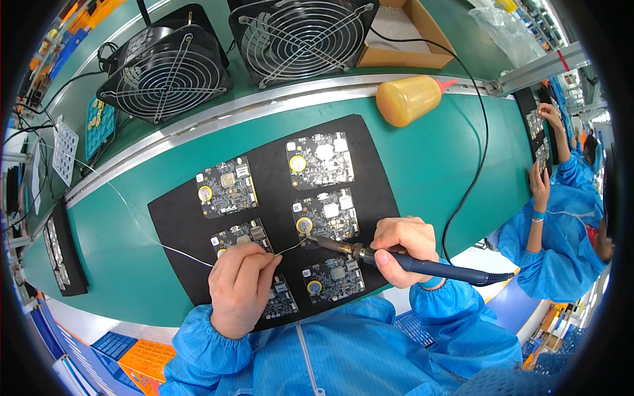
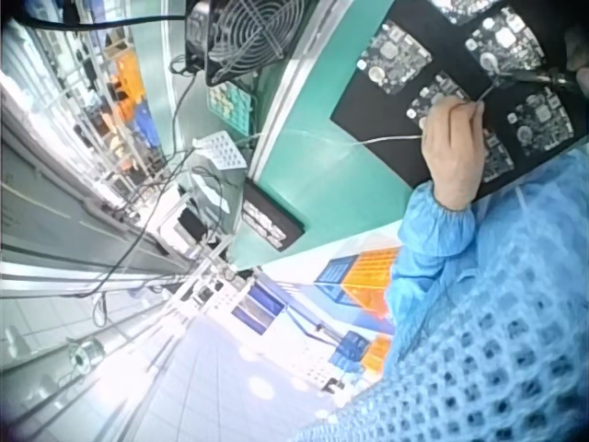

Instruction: The person solders circuit boards using a soldering iron and solder wire, applies liquid onto the boards from a squeeze bottle, places small circular components onto the boards by hand, and solders them in place.

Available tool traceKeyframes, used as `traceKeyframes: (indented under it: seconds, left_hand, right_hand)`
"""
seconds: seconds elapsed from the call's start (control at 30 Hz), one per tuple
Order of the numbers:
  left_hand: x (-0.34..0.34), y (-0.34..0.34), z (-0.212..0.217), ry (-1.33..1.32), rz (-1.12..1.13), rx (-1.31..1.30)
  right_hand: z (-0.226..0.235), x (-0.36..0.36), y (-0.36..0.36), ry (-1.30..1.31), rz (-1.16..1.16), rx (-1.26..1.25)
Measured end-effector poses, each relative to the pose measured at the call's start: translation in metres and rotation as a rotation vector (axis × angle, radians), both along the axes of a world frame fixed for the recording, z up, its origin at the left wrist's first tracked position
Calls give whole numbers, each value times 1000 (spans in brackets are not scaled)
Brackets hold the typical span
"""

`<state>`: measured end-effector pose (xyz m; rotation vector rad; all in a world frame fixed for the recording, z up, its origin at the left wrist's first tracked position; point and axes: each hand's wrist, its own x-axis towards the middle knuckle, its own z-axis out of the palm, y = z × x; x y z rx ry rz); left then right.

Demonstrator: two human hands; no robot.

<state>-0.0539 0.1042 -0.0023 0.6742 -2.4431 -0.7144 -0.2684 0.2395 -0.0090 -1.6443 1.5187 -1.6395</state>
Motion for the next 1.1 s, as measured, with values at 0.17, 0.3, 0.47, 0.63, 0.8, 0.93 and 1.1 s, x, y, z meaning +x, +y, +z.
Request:
traceKeyframes:
  seconds: [0.17, 0.3, 0.47, 0.63, 0.8, 0.93, 1.1]
  left_hand:
    - [-3, -2, 1, -22, -30, 20]
    - [-3, -3, 0, -31, -26, 24]
    - [-6, -4, 0, -39, -36, 19]
    - [-12, -4, -1, -35, -57, 14]
    - [-14, -3, -2, -44, -69, -10]
    - [-18, -5, -5, -37, -86, -23]
    - [-26, -2, -3, -31, -119, -37]
  right_hand:
    - [2, -1, 0, -10, 13, 49]
    - [-1, 1, -2, 19, 6, 4]
    - [1, 1, -2, 17, 15, 29]
    - [3, -1, -1, 21, 15, 54]
    - [2, 0, -2, 39, 17, 26]
    - [0, 0, -3, 34, 17, 38]
    - [2, 1, -3, 35, 22, 33]
